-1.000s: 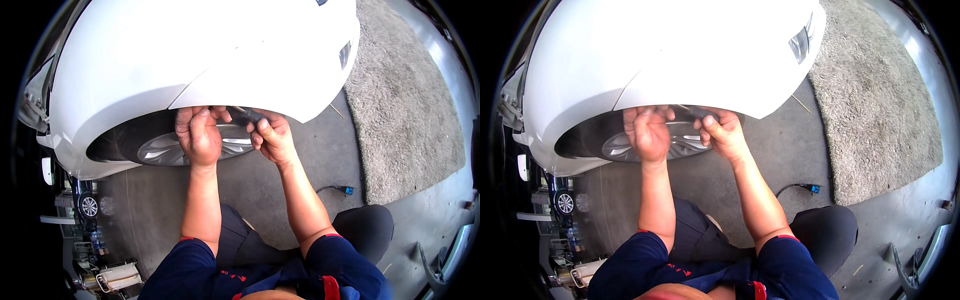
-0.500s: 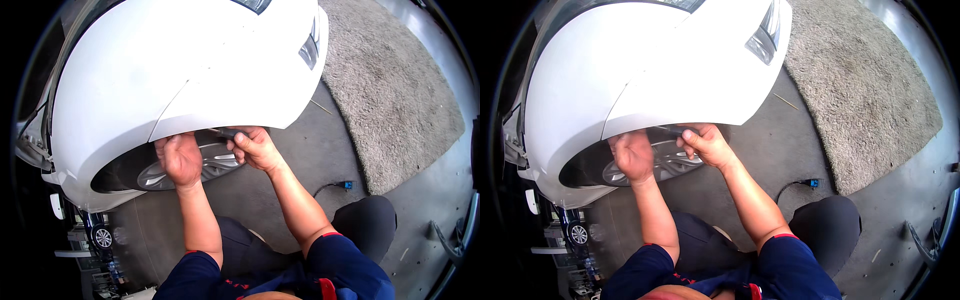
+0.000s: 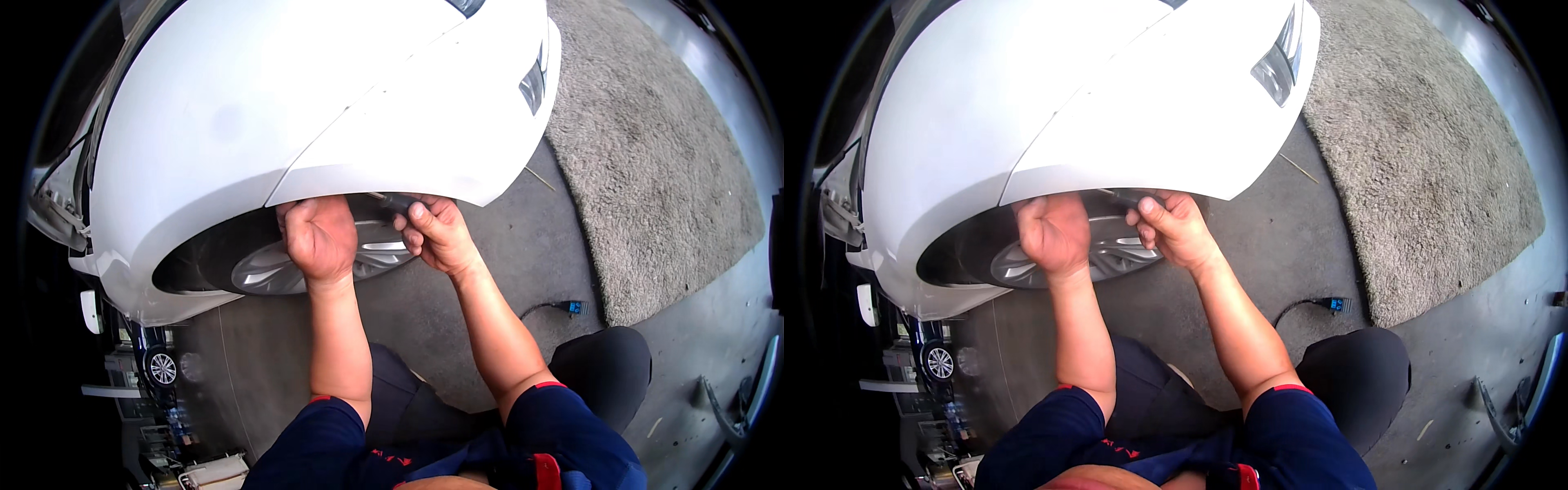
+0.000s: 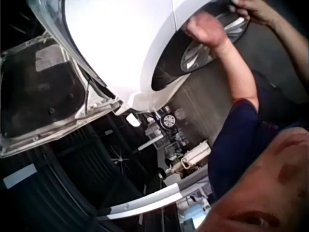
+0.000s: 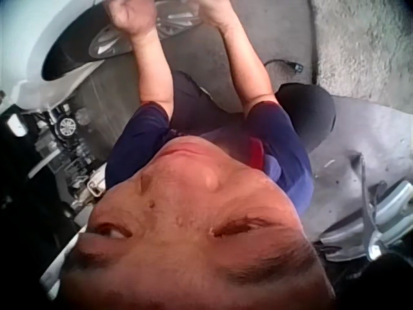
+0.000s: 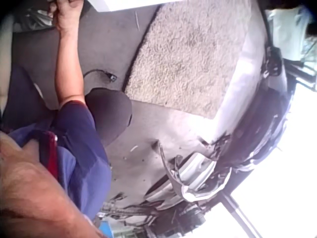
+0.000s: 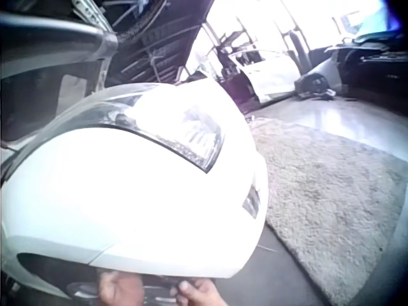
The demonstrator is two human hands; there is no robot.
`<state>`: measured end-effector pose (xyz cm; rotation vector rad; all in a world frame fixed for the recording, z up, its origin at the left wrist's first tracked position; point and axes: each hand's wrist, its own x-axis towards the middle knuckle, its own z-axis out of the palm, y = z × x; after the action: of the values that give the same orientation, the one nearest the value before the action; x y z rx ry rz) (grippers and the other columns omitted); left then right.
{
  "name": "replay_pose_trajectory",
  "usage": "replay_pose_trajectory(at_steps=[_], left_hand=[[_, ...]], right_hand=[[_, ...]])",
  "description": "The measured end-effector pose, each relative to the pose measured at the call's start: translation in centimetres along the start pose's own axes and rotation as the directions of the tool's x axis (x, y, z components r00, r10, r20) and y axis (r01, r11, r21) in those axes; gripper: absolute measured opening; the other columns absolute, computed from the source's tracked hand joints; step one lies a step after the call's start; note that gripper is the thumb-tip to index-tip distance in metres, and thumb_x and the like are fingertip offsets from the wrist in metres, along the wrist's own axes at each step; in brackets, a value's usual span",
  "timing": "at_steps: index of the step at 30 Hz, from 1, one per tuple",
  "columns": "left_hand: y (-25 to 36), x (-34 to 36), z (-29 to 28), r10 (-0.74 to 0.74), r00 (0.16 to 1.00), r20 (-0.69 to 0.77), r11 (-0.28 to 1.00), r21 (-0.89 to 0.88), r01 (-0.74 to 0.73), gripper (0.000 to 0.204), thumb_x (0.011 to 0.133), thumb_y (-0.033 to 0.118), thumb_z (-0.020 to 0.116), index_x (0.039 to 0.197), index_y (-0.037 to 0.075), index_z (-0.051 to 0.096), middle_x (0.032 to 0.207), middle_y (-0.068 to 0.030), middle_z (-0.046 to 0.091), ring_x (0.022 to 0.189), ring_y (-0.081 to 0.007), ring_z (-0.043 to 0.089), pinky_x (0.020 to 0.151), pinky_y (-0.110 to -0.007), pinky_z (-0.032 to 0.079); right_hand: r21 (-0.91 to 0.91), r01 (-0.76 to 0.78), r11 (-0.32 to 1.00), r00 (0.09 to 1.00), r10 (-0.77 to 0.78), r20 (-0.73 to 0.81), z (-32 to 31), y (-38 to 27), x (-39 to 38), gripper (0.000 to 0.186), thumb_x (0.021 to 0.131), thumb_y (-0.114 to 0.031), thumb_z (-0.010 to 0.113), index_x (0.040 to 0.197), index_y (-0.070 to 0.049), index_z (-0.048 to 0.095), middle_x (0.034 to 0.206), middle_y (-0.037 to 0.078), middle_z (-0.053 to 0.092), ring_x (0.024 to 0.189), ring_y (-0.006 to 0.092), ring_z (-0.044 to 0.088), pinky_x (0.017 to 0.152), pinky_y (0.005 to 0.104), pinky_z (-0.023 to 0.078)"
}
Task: The person selects a fastener from a box, prepares a screwdriver, and secures the front bumper to the wheel arch using the screwdriver and by hand.
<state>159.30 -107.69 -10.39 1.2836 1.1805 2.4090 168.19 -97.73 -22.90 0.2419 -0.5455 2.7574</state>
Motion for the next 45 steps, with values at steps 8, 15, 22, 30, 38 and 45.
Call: replay_pose_trajectory(at_steps=[8,15,22,30,38,45], left_hand=[[-0.4,0.1,1.3,0.035,0.998,-0.048,0.999,0.007,-0.035,0.037,0.085,0.003,0.044,0.116,0.001,0.065,0.122,-0.0081,0.063,0.121,-0.0218,0.053,0.11,-0.042,0.034],[-0.2,0.0,0.9,0.06,0.995,-0.081,0.997,0.044,-0.056,0.029,0.083,-0.001,0.045,0.1,0.003,0.068,0.112,-0.0065,0.066,0.113,-0.0197,0.056,0.107,-0.042,0.038],[-0.4,0.0,0.3,0.049,0.995,-0.088,0.996,0.081,-0.042,0.04,0.081,0.004,0.041,0.114,0.0,0.064,0.122,-0.0086,0.062,0.12,-0.0223,0.053,0.111,-0.044,0.035],[0.0,0.2,1.0,0.012,0.991,-0.135,1.0,-0.012,-0.013,0.028,0.082,-0.004,0.044,0.092,0.003,0.069,0.109,-0.006,0.067,0.111,-0.0191,0.057,0.108,-0.041,0.038],[-0.5,0.3,0.9,0.042,0.996,-0.075,0.997,-0.062,-0.047,0.035,0.082,0.003,0.043,0.107,0.0,0.068,0.116,-0.008,0.066,0.119,-0.0209,0.054,0.111,-0.041,0.034],[-1.6,-0.3,-1.0,0.09,0.996,-0.016,0.994,0.066,-0.089,0.036,0.084,0.004,0.043,0.113,0.0,0.064,0.12,-0.008,0.062,0.118,-0.0211,0.053,0.11,-0.042,0.035]], right_hand=[[0.053,0.001,0.999,1.0,-0.003,0.025,-0.1,1.0,0.3,0.055,0.094,-0.03,0.071,0.131,0.006,0.053,0.089,0.007,0.067,0.064,0.0063,0.053,0.055,0.0217,0.045],[0.011,0.06,0.998,0.998,-0.061,0.002,-0.1,1.1,0.1,0.053,0.097,-0.031,0.066,0.129,0.009,0.053,0.094,0.007,0.065,0.063,0.0037,0.052,0.053,0.0173,0.045],[0.004,0.069,0.998,0.998,-0.069,0.005,0.3,1.1,0.1,0.05,0.096,-0.032,0.067,0.125,0.008,0.057,0.094,0.008,0.066,0.063,0.0041,0.053,0.053,0.0186,0.047],[0.012,0.064,0.998,0.998,-0.064,-0.019,0.1,0.9,0.0,0.051,0.093,-0.031,0.071,0.124,0.007,0.057,0.089,0.007,0.068,0.063,0.0061,0.055,0.054,0.0208,0.047],[-0.047,0.097,0.994,0.995,-0.098,-0.013,-0.1,0.8,0.0,0.042,0.095,-0.032,0.069,0.114,0.005,0.062,0.092,0.01,0.068,0.062,0.0052,0.054,0.053,0.0202,0.048],[0.011,0.132,0.991,0.99,-0.131,-0.047,0.5,1.9,0.1,0.041,0.096,-0.031,0.068,0.118,0.002,0.061,0.091,0.009,0.068,0.062,0.0049,0.054,0.053,0.0195,0.047]])
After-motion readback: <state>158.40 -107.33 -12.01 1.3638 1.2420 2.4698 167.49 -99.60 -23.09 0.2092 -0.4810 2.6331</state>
